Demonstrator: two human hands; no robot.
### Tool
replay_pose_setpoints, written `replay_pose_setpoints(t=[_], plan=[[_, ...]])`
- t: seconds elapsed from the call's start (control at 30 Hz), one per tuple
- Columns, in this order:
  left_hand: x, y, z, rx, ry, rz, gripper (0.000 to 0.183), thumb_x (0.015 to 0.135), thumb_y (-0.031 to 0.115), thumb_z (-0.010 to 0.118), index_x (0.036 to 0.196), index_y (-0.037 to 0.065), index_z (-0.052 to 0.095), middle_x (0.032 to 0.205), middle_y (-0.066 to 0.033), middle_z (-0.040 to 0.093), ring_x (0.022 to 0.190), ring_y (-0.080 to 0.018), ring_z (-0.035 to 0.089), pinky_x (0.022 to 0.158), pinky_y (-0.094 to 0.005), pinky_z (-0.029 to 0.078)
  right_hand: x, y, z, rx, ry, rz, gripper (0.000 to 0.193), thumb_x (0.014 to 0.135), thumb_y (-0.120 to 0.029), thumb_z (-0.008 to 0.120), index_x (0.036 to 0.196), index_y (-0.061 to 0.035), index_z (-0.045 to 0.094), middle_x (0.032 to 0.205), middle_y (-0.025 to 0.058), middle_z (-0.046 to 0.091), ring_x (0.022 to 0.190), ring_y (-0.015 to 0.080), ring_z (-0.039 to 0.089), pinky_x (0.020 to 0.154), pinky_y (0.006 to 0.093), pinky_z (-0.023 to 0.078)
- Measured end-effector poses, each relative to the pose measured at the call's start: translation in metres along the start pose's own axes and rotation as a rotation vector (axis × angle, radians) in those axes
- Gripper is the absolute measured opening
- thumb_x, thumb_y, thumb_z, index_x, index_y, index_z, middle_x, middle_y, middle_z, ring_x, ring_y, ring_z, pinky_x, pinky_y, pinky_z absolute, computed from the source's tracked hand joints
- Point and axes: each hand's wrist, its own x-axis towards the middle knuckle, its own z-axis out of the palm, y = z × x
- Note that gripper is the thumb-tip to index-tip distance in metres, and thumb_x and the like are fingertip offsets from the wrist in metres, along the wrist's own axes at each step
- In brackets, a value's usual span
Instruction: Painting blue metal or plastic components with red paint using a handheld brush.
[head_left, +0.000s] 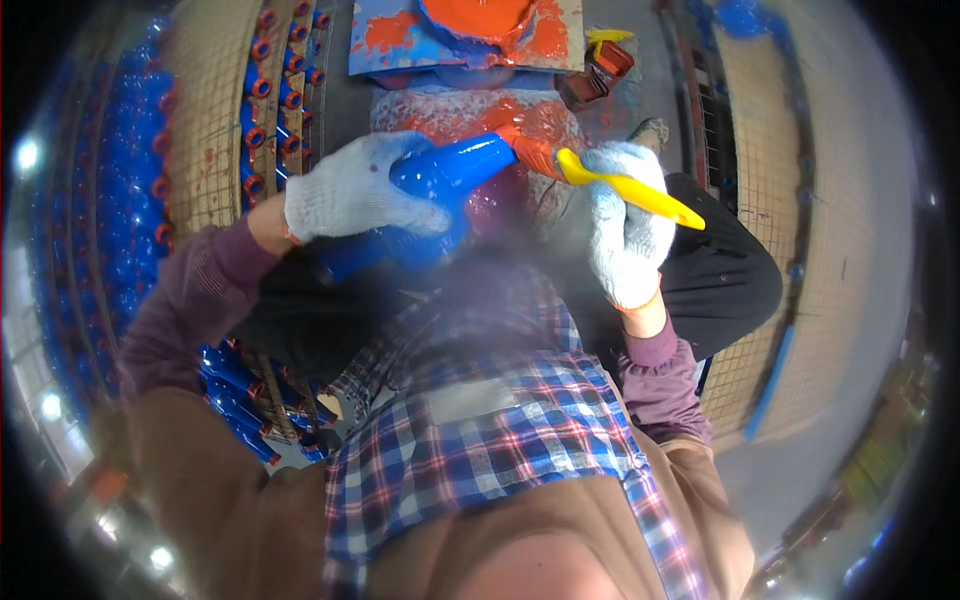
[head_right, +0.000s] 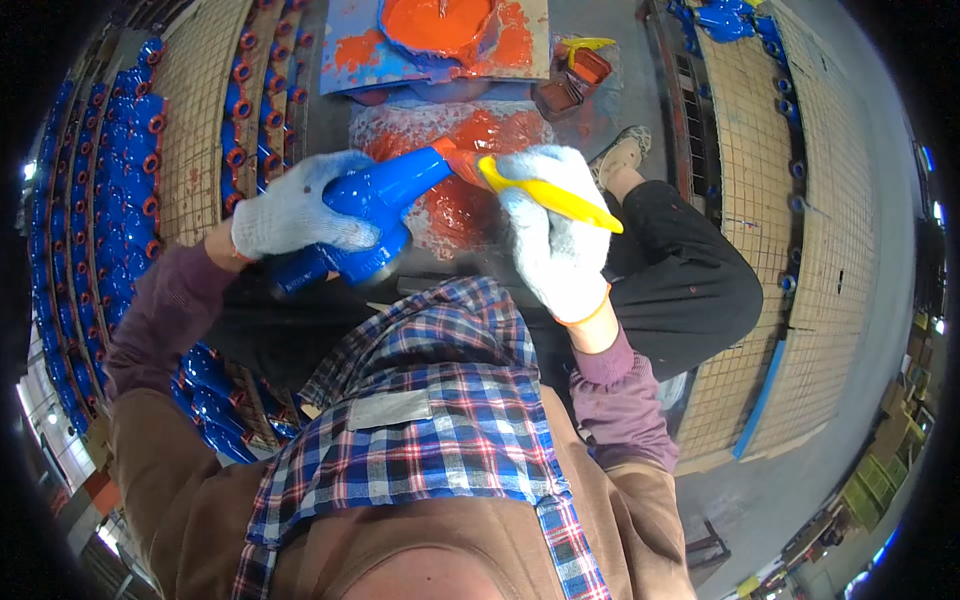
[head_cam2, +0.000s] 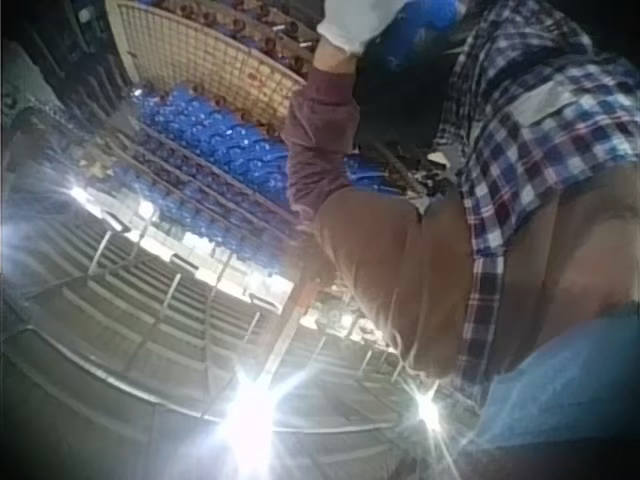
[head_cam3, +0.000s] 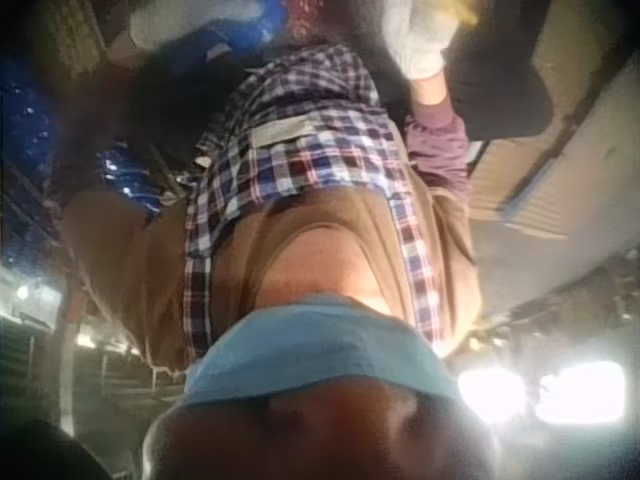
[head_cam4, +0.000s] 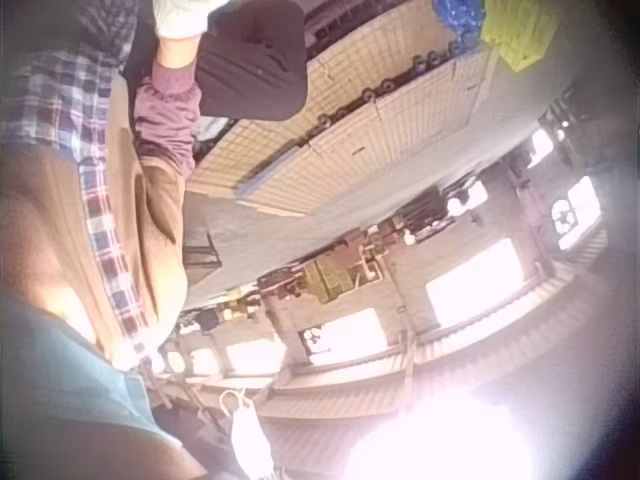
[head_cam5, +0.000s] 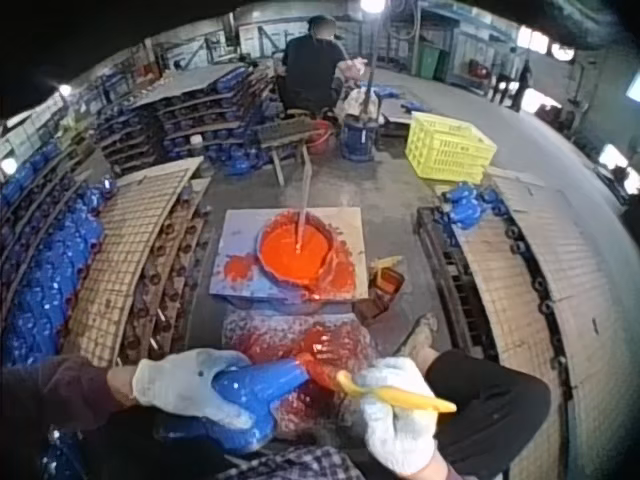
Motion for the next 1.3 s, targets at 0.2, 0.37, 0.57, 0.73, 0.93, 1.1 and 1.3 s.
replay_pose_setpoints(t=[0.2,0.37,0.57,0.73,0.93,1.1,1.3], plan=[[-0.018,-0.036,0.048,-1.274,-0.083,-0.028,0.065,0.087,0.046,0.057,0.132,0.000,0.050,0.122,-0.0168,0.061,0.111,-0.0262,0.060,0.099,-0.0406,0.048,-0.006,-0.001,-0.002,0.253,0.098,0.258,0.024,0.082,0.006,0.061,0.105,0.0010,0.065,0.103,0.0115,0.060,0.095,0.0204,0.060,0.081,0.0289,0.049],[-0.017,-0.041,0.098,-1.993,-0.002,-0.050,0.073,0.088,0.062,0.048,0.135,0.007,0.049,0.127,-0.0199,0.058,0.115,-0.0315,0.058,0.099,-0.0478,0.049,-0.004,0.007,0.001,0.306,0.108,0.317,0.020,0.080,0.007,0.062,0.100,0.0033,0.065,0.103,0.0119,0.060,0.089,0.0192,0.063,0.079,0.0300,0.053],[-0.008,0.013,0.106,-2.242,-0.386,0.440,0.047,0.097,0.037,0.052,0.130,0.004,0.043,0.106,-0.0115,0.054,0.062,-0.0194,0.056,0.047,-0.0298,0.049,-0.010,0.021,0.016,0.500,0.180,0.448,0.019,0.081,0.007,0.062,0.099,0.0048,0.064,0.106,0.0131,0.061,0.088,0.0206,0.066,0.079,0.0301,0.054],[-0.012,-0.006,0.108,-2.171,-0.037,0.094,0.047,0.096,0.038,0.054,0.127,0.005,0.043,0.105,-0.0127,0.053,0.054,-0.0201,0.049,0.039,-0.0301,0.041,-0.013,0.020,0.019,0.559,0.241,0.484,0.018,0.083,0.007,0.060,0.101,0.0048,0.063,0.106,0.0122,0.060,0.088,0.0212,0.066,0.079,0.0300,0.054],[-0.019,-0.007,0.036,-1.117,0.085,0.086,0.122,0.052,0.054,0.088,0.145,0.001,0.029,0.136,-0.0172,0.049,0.125,-0.0310,0.051,0.103,-0.0457,0.045,0.000,0.007,-0.013,0.542,0.295,0.471,0.024,0.086,0.006,0.059,0.110,0.0032,0.059,0.099,0.0116,0.062,0.081,0.0203,0.065,0.073,0.0307,0.055],[-0.019,-0.009,0.011,-0.312,0.222,0.302,0.105,0.045,0.032,0.090,0.134,0.000,0.044,0.125,-0.0105,0.056,0.113,-0.0200,0.055,0.100,-0.0358,0.042,0.017,-0.018,-0.027,0.500,0.290,0.449,0.023,0.089,0.000,0.059,0.112,0.0030,0.057,0.101,0.0121,0.061,0.079,0.0202,0.063,0.073,0.0310,0.054],[-0.018,-0.016,0.009,0.114,0.355,0.553,0.096,0.048,0.031,0.090,0.128,-0.002,0.048,0.121,-0.0135,0.057,0.110,-0.0223,0.058,0.097,-0.0361,0.045,0.027,-0.032,-0.028,0.480,0.182,0.404,0.021,0.085,0.004,0.062,0.106,0.0047,0.060,0.103,0.0110,0.061,0.083,0.0191,0.067,0.074,0.0279,0.056]])
